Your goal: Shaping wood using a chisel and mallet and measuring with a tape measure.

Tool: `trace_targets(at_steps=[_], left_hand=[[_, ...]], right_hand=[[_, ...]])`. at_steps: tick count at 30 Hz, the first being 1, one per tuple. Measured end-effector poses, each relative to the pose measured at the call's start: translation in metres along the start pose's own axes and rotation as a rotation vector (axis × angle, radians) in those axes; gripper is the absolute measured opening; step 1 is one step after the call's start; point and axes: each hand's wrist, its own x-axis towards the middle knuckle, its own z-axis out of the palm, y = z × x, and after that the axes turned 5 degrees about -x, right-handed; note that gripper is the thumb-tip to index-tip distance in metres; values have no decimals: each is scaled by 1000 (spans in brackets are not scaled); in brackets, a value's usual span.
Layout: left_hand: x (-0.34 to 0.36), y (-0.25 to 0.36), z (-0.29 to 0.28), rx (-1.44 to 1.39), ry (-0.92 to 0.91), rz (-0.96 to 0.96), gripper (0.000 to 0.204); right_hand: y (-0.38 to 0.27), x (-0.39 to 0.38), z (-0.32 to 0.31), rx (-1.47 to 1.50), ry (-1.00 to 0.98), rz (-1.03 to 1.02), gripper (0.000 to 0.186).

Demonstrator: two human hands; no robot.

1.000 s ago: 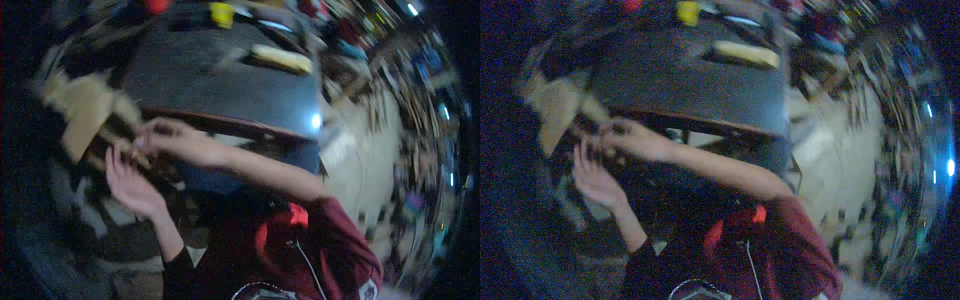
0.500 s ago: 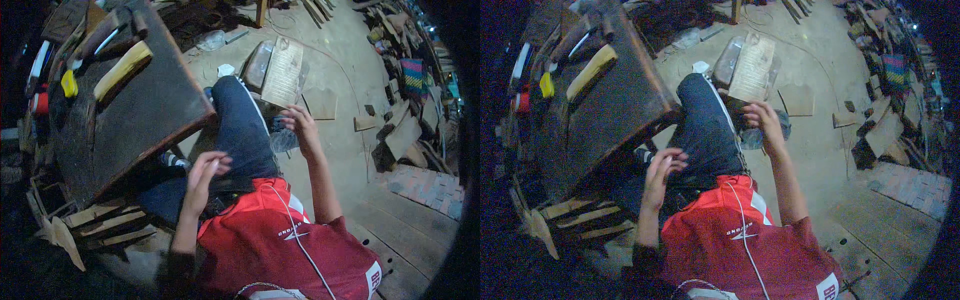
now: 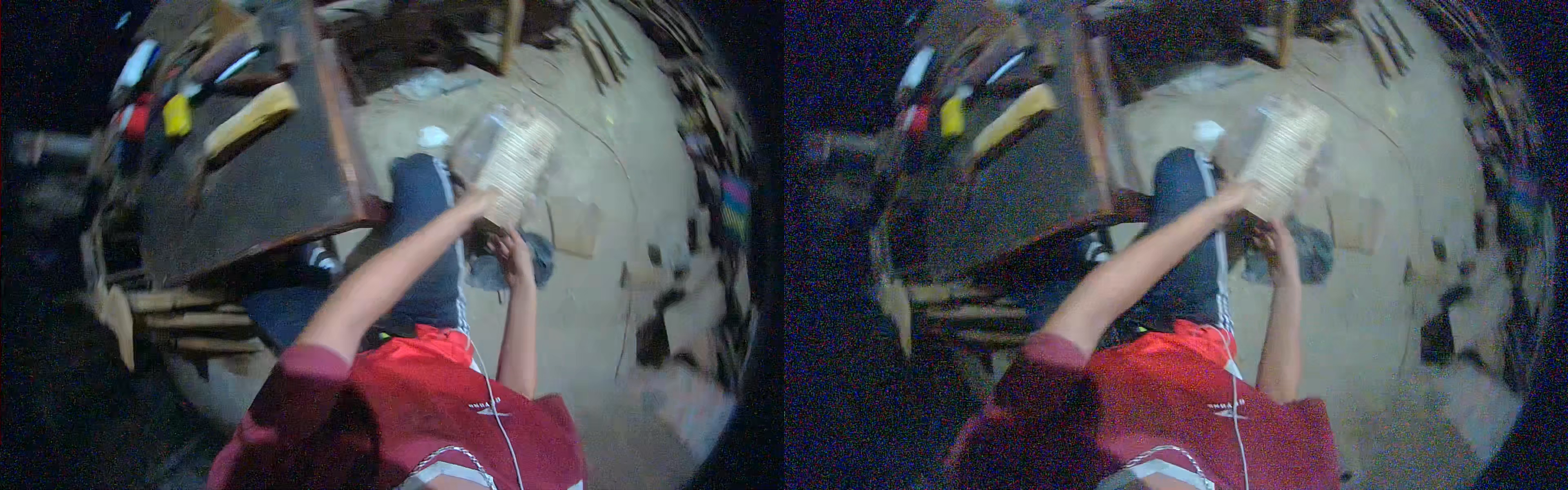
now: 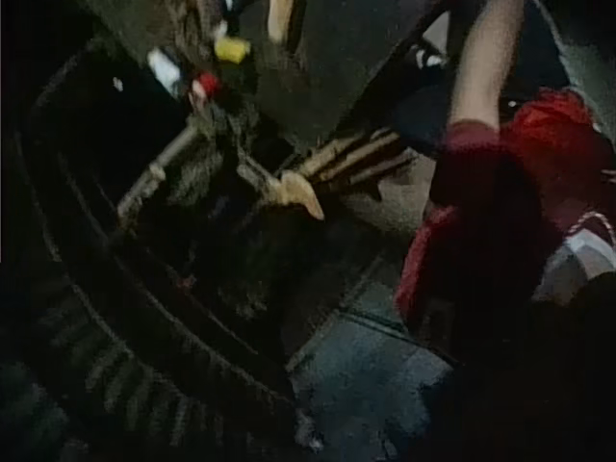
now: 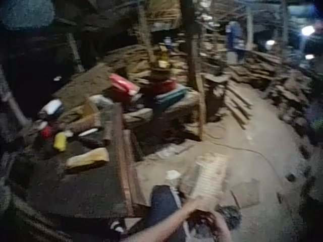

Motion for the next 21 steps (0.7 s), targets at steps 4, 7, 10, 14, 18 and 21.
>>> trace_targets(at_steps=[4,7,10,14,18,21], left_hand=[[-32,-6,8,189,77,131,80],[-72,28,4,232,49,123,85],[-94,42,-7,12,-97,156,94],[-112,51,4,-40,-115,221,85],[-176,93,4,-209,-185,269,56],[-235,117,-21,-478,-366,336,50]], right_hand=[[32,2,-16,34,26,-101,41],[42,0,-45,-94,95,-250,45],[11,-34,-18,-49,170,-234,38],[-20,-55,-27,-71,178,-292,34],[-59,-89,-21,-48,133,-535,36],[-62,-101,-34,-263,74,-903,41]])
